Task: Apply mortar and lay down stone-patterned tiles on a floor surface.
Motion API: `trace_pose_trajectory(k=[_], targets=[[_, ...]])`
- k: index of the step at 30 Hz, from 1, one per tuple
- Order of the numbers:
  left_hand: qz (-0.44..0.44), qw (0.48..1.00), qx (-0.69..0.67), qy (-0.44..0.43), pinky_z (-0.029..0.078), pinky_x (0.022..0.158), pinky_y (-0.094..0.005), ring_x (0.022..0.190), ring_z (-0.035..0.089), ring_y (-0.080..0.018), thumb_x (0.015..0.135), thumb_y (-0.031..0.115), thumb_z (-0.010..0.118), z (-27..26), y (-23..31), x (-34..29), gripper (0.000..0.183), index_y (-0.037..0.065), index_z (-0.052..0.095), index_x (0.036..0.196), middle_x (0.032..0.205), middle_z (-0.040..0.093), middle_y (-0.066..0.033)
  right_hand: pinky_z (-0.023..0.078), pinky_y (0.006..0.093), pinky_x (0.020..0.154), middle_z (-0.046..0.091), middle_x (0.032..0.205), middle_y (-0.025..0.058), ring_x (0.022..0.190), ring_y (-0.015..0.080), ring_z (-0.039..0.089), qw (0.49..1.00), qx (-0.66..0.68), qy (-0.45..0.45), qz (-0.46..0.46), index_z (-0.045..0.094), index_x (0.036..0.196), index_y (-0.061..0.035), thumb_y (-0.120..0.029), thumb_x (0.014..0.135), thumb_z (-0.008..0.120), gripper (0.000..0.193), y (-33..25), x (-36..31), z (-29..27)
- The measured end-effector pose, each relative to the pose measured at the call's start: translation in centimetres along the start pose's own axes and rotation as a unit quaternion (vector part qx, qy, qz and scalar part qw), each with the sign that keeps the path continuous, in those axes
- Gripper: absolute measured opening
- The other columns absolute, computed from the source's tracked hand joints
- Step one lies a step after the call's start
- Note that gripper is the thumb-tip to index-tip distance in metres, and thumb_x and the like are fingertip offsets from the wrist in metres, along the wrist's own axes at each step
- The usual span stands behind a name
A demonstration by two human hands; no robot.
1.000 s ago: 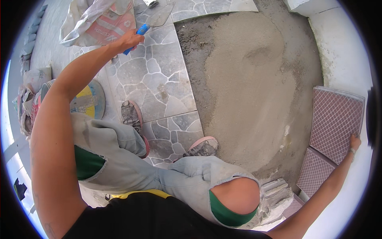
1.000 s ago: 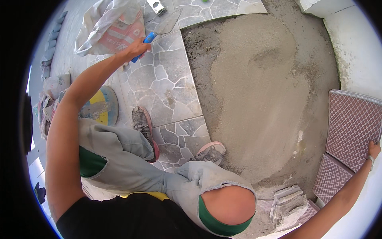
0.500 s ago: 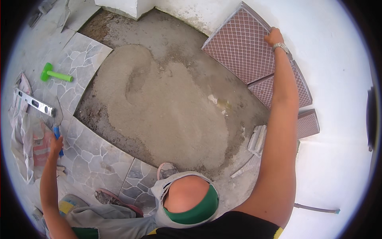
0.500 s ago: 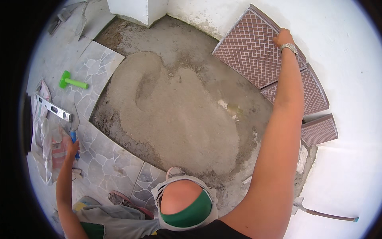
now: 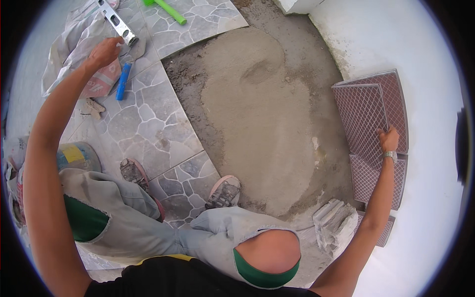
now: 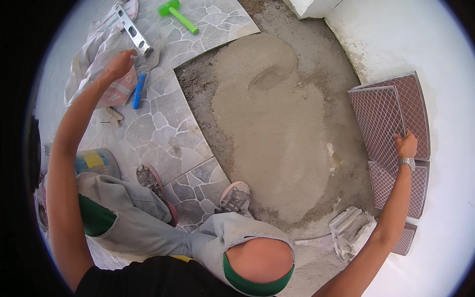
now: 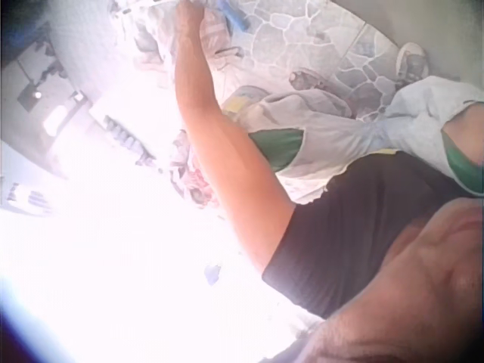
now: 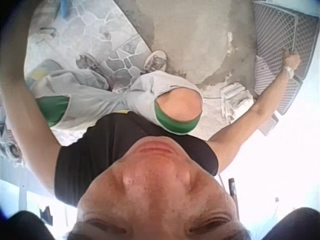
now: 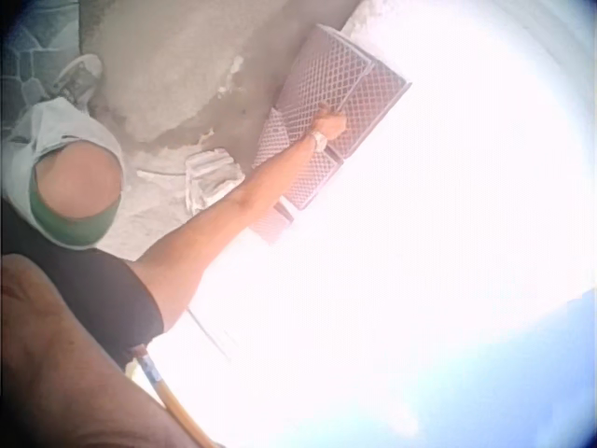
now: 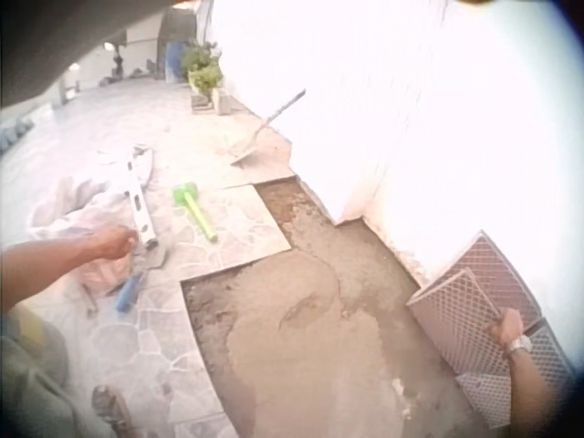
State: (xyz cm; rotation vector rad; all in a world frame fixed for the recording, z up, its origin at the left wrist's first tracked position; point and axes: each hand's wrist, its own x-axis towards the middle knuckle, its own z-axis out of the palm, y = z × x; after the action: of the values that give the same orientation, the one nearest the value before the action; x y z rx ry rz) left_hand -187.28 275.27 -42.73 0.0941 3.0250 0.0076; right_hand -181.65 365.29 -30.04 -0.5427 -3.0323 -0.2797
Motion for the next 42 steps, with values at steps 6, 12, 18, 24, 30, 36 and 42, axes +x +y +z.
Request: trace_pose_trajectory(k=[6, 12, 18, 24, 30, 36, 42], targets=[[0.115, 0.987, -0.052, -0.095, 0.052, 0.081, -0.0403, 0.092, 0.066, -0.0317, 0.090, 0.014, 0.056, -6.8, 5.5, 5.7, 0.026, -0.001, 0.064, 0.109, 0.098, 0.068, -0.0184, 0.053, 0.0385, 0.071, 0.073, 0.085, 0.0156, 0.077, 0.0271, 0.070, 1.000, 0.002, 0.027, -0.016, 0.066, 0.122, -0.0074, -0.021, 0.077, 0.077, 0.048, -7.2, -3.3, -8.8], [0.183, 0.883, -0.429, -0.046, 0.051, 0.075, -0.0266, 0.079, 0.060, -0.0111, 0.102, 0.039, 0.045, -6.0, 20.6, 9.9, 0.039, 0.010, 0.065, 0.119, 0.090, 0.063, -0.0041, 0.050, 0.0332, 0.061, 0.074, 0.081, 0.0113, 0.066, 0.0155, 0.067, 0.974, 0.179, -0.005, -0.141, 0.069, 0.115, -0.0052, -0.015, 0.079, 0.078, 0.039, -10.1, -9.6, -22.8], [0.291, 0.816, -0.489, -0.100, 0.050, 0.080, -0.0333, 0.093, 0.061, -0.0179, 0.098, 0.054, 0.043, -10.2, 28.4, 7.4, 0.058, 0.007, 0.058, 0.129, 0.104, 0.062, -0.0097, 0.054, 0.0294, 0.067, 0.074, 0.081, 0.0065, 0.071, 0.0146, 0.069, 0.932, 0.114, -0.013, -0.344, 0.072, 0.096, -0.0044, -0.012, 0.073, 0.082, 0.026, -17.7, -15.9, -29.3], [0.360, 0.781, -0.510, 0.007, 0.043, 0.101, -0.0428, 0.121, 0.054, -0.0328, 0.091, 0.073, 0.039, -9.4, 32.4, 5.6, 0.086, 0.001, 0.050, 0.137, 0.135, 0.053, -0.0192, 0.048, 0.0388, 0.091, 0.073, 0.089, 0.0057, 0.090, 0.0214, 0.069, 0.820, 0.011, 0.062, -0.569, 0.065, 0.084, -0.0070, -0.009, 0.071, 0.078, 0.019, -29.0, -19.3, -30.4], [0.331, 0.667, -0.641, -0.188, 0.042, 0.103, -0.0394, 0.117, 0.056, -0.0261, 0.089, 0.073, 0.045, -9.7, 30.9, 4.1, 0.083, 0.000, 0.059, 0.128, 0.126, 0.060, -0.0158, 0.046, 0.0489, 0.099, 0.074, 0.090, 0.0041, 0.096, 0.0199, 0.070, 0.727, -0.033, 0.099, -0.679, 0.066, 0.081, -0.0105, -0.013, 0.075, 0.074, 0.010, -33.8, -21.3, -30.2], [0.223, 0.570, -0.773, -0.164, 0.052, 0.089, -0.0346, 0.104, 0.064, -0.0213, 0.087, 0.065, 0.058, -11.9, 27.5, 2.4, 0.070, 0.001, 0.066, 0.114, 0.114, 0.066, -0.0153, 0.050, 0.0469, 0.101, 0.071, 0.103, 0.0097, 0.100, 0.0284, 0.070, 0.713, 0.211, 0.121, -0.658, 0.067, 0.099, -0.0065, -0.017, 0.076, 0.077, 0.028, -32.6, -20.4, -29.7], [0.169, 0.545, -0.819, -0.064, 0.046, 0.099, -0.0402, 0.118, 0.057, -0.0283, 0.085, 0.054, 0.068, -17.4, 20.1, 5.3, 0.073, 0.001, 0.054, 0.132, 0.131, 0.058, -0.0168, 0.054, 0.0413, 0.097, 0.060, 0.127, 0.0154, 0.114, 0.0261, 0.062, 0.557, 0.769, -0.108, -0.297, 0.053, 0.130, -0.0046, -0.029, 0.101, 0.050, 0.038, -25.7, -22.9, -22.2]])
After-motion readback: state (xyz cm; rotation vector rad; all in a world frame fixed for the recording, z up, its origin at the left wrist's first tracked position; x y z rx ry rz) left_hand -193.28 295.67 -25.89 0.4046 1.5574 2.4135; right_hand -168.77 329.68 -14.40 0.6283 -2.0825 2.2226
